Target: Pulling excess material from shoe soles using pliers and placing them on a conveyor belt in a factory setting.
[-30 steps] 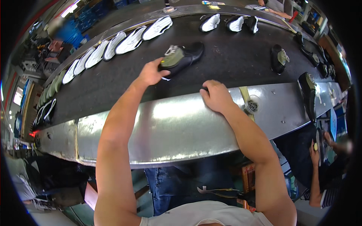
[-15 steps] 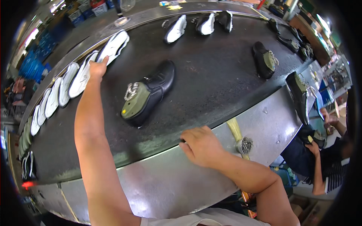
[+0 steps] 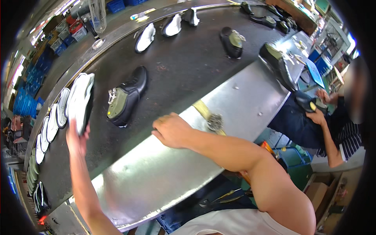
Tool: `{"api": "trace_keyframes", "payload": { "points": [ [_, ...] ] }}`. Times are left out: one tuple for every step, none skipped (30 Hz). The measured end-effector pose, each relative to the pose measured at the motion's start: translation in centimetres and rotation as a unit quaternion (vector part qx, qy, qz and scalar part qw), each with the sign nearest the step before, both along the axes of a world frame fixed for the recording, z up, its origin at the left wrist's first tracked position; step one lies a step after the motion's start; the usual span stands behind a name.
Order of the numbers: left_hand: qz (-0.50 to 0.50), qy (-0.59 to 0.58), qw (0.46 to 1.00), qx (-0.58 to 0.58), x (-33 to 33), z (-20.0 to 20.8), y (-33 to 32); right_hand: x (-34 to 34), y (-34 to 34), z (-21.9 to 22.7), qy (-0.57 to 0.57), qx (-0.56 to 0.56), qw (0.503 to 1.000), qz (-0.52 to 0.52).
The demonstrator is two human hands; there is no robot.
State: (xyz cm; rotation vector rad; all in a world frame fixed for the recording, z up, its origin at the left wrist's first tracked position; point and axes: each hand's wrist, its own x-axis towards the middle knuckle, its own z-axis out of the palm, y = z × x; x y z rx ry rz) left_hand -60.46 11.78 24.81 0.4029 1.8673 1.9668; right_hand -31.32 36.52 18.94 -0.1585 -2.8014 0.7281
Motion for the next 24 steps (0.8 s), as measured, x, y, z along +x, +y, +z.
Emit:
{"api": "trace_keyframes", "payload": {
  "points": [
    [0.091,0.037,0.995,0.000,6.3,-0.9,-3.3,0.1,0.0,0.2,-0.012,-0.002,1.000,0.007],
    [-0.009,0.113,0.991,0.065,10.6,-2.5,-8.1,0.3,-0.1,0.5,-0.011,0.003,1.000,0.009],
    [-0.019,0.098,0.993,0.064,15.4,-3.5,-12.4,0.3,-0.3,0.7,-0.009,0.007,1.000,0.008],
    [-0.038,0.014,0.991,0.127,21.9,-2.2,-13.8,0.4,-0.1,0.3,0.015,0.013,1.000,-0.001],
    [-0.102,-0.040,0.981,0.158,25.7,-1.1,-16.6,0.3,-0.7,0.0,0.039,0.014,0.999,-0.001],
    [-0.086,-0.092,0.979,0.161,28.7,-1.6,-19.5,0.8,-1.0,0.4,0.094,0.010,0.995,0.000],
    [-0.095,-0.073,0.979,0.168,31.0,-3.8,-22.6,1.1,-1.2,0.2,0.175,0.004,0.985,-0.003],
    [0.059,-0.061,0.990,0.115,34.8,-5.9,-25.9,1.8,-2.7,0.5,0.247,-0.033,0.968,0.008],
    [0.018,-0.071,0.995,0.074,38.4,-5.3,-25.7,2.7,-3.7,1.2,0.319,-0.065,0.945,0.014],
    [0.035,-0.064,0.997,0.027,42.3,-4.0,-25.1,4.4,-6.1,2.6,0.295,-0.147,0.942,0.055],
    [-0.020,-0.091,0.996,-0.010,44.2,-5.6,-25.8,8.4,-7.8,4.4,0.266,-0.220,0.935,0.084],
    [-0.079,-0.186,0.979,-0.007,47.0,-3.1,-23.1,12.4,-9.5,5.5,0.247,-0.255,0.930,0.099],
    [-0.151,-0.179,0.972,-0.013,48.6,-4.5,-23.8,16.3,-11.3,5.6,0.172,-0.271,0.940,0.114],
    [-0.179,-0.179,0.966,-0.047,50.5,-7.9,-25.9,20.3,-12.7,5.1,0.092,-0.295,0.943,0.123],
    [-0.196,-0.151,0.964,-0.096,52.0,-9.5,-25.9,24.0,-13.3,4.4,-0.007,-0.308,0.943,0.129],
    [-0.234,-0.131,0.955,-0.126,53.1,-11.5,-26.0,27.6,-14.2,2.4,-0.051,-0.283,0.950,0.122],
    [-0.270,-0.110,0.944,-0.156,54.1,-13.1,-26.3,30.9,-15.1,-0.5,-0.096,-0.257,0.955,0.115],
    [-0.274,-0.111,0.943,-0.154,54.5,-14.1,-26.1,34.1,-15.8,-3.4,-0.145,-0.233,0.954,0.125],
    [-0.339,-0.115,0.909,-0.216,54.8,-14.7,-25.7,36.6,-16.1,-5.9,-0.195,-0.209,0.949,0.138],
    [-0.395,-0.122,0.867,-0.276,55.6,-14.6,-25.6,38.5,-16.3,-7.6,-0.198,-0.210,0.947,0.143],
    [-0.420,-0.090,0.858,-0.282,56.2,-11.7,-23.9,40.7,-16.5,-9.2,-0.148,-0.248,0.949,0.130],
    [-0.453,0.044,0.822,-0.342,56.6,-10.7,-23.2,42.2,-17.0,-9.8,-0.095,-0.283,0.947,0.122],
    [-0.474,0.178,0.768,-0.393,56.8,-10.1,-22.4,42.8,-16.7,-8.9,-0.155,-0.328,0.926,0.103],
    [-0.461,0.201,0.770,-0.394,57.4,-9.9,-21.3,43.2,-16.4,-8.6,-0.160,-0.313,0.929,0.114]
  ]
}}
